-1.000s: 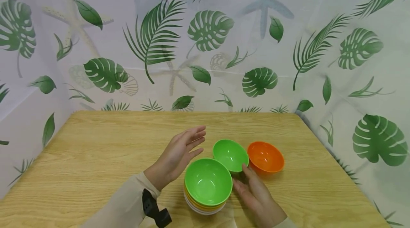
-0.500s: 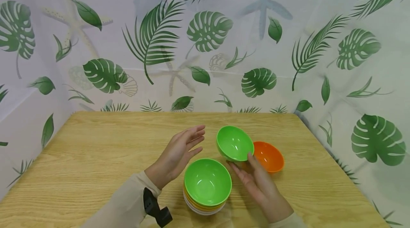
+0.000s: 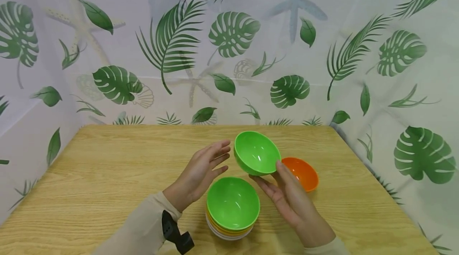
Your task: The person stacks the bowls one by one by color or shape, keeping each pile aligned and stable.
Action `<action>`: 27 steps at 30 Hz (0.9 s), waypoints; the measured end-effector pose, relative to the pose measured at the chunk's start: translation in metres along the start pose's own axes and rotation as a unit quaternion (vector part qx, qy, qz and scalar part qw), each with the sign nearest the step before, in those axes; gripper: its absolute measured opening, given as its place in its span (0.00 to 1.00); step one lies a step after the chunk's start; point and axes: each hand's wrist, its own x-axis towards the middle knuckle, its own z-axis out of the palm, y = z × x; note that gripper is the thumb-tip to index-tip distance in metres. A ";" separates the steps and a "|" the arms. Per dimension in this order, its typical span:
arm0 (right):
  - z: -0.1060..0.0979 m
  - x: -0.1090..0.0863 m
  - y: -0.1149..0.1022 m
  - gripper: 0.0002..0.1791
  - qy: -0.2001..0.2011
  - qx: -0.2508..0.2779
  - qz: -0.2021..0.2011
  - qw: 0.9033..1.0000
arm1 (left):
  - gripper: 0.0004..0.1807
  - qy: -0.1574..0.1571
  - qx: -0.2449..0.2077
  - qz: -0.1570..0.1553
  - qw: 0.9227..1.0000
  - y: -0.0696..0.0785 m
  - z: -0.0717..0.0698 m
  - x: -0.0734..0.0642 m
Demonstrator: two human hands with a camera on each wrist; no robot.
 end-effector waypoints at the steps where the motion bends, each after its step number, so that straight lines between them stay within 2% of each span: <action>1: 0.000 -0.001 -0.002 0.27 -0.010 -0.008 0.000 1.000 | 0.24 -0.001 0.001 0.001 1.000 0.000 0.000 0.000; 10: 0.002 -0.005 -0.006 0.28 -0.050 -0.025 -0.008 0.998 | 0.24 -0.014 0.010 0.003 1.000 -0.004 0.001 0.002; 16: 0.006 -0.007 -0.004 0.26 -0.047 -0.040 -0.005 0.998 | 0.26 -0.028 0.000 -0.005 1.000 -0.005 0.002 0.002; 27: 0.009 -0.010 -0.004 0.30 -0.034 -0.068 0.002 0.997 | 0.29 -0.075 -0.027 -0.003 0.997 -0.005 0.005 -0.004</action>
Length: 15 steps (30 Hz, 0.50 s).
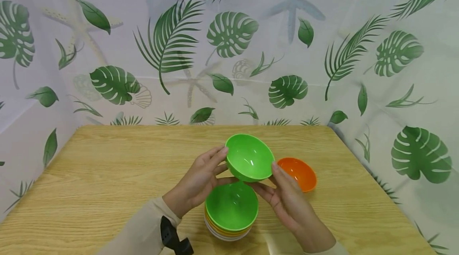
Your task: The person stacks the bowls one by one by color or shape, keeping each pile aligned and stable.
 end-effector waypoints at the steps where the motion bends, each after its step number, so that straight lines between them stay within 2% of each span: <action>1: 0.000 0.000 0.000 0.30 0.000 -0.004 -0.001 1.000 | 0.29 -0.001 0.000 0.001 1.000 0.000 0.001 -0.001; 7: -0.003 -0.002 0.000 0.27 -0.007 -0.016 -0.012 1.000 | 0.31 0.004 -0.003 0.006 1.000 0.000 0.003 -0.003; 11: -0.003 -0.003 -0.001 0.29 -0.014 -0.023 -0.017 0.999 | 0.29 0.011 -0.015 0.008 1.000 0.002 0.004 -0.005; 13: -0.001 -0.003 -0.001 0.31 -0.004 -0.036 -0.017 0.999 | 0.28 0.018 -0.021 0.010 1.000 0.003 0.004 -0.005; 15: 0.001 -0.005 -0.001 0.32 0.020 -0.080 -0.029 0.996 | 0.26 0.027 -0.027 0.014 0.999 0.003 0.003 -0.006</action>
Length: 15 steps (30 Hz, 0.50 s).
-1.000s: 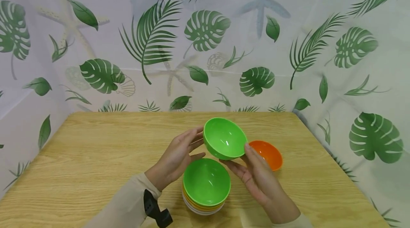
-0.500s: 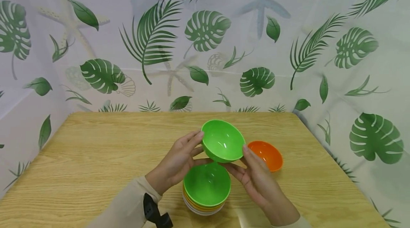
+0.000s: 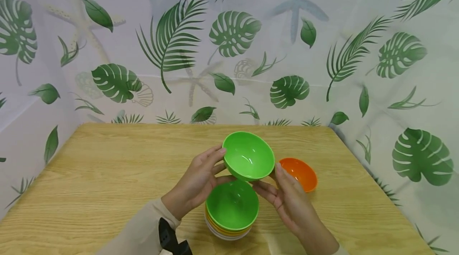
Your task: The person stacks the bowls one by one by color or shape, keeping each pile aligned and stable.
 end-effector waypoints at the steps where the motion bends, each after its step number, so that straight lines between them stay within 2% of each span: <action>1: 0.001 -0.001 0.000 0.32 0.017 -0.027 -0.007 0.999 | 0.26 0.004 -0.002 0.002 1.000 0.000 0.000 0.000; 4: 0.005 -0.006 0.001 0.31 0.067 -0.109 -0.033 0.991 | 0.26 0.013 -0.003 0.007 1.000 0.001 -0.001 -0.001; 6: 0.010 -0.008 0.002 0.33 0.083 -0.136 -0.052 0.986 | 0.28 0.019 -0.003 0.009 1.000 0.002 -0.002 -0.002; 10: 0.018 -0.009 0.005 0.38 0.076 -0.129 -0.085 0.985 | 0.30 0.020 0.000 0.015 1.000 0.003 -0.003 -0.005; 15: 0.020 -0.007 0.006 0.38 0.073 -0.139 -0.102 0.982 | 0.34 0.007 0.027 0.016 0.999 0.003 -0.001 -0.009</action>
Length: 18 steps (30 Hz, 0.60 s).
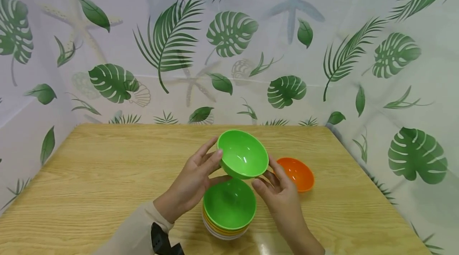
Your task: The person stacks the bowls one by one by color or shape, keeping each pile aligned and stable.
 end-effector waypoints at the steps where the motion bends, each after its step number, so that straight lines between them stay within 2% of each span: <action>1: 0.000 0.001 0.000 0.38 -0.002 -0.001 -0.003 1.000 | 0.35 -0.001 0.009 -0.001 1.000 0.000 0.000 -0.001; 4: -0.002 0.002 0.000 0.38 -0.007 -0.003 -0.011 1.000 | 0.36 -0.008 0.035 0.002 0.999 -0.001 0.001 -0.003; 9: -0.007 0.001 -0.003 0.37 -0.011 0.004 -0.008 1.000 | 0.33 -0.027 0.070 0.019 0.997 -0.001 0.001 -0.007; 13: -0.011 0.001 -0.003 0.36 -0.015 0.015 0.000 1.000 | 0.31 -0.007 0.129 0.042 0.991 -0.002 -0.001 -0.010; 18: -0.014 0.000 0.000 0.36 -0.036 0.021 -0.006 0.999 | 0.32 0.022 0.191 0.075 0.978 -0.003 -0.004 -0.011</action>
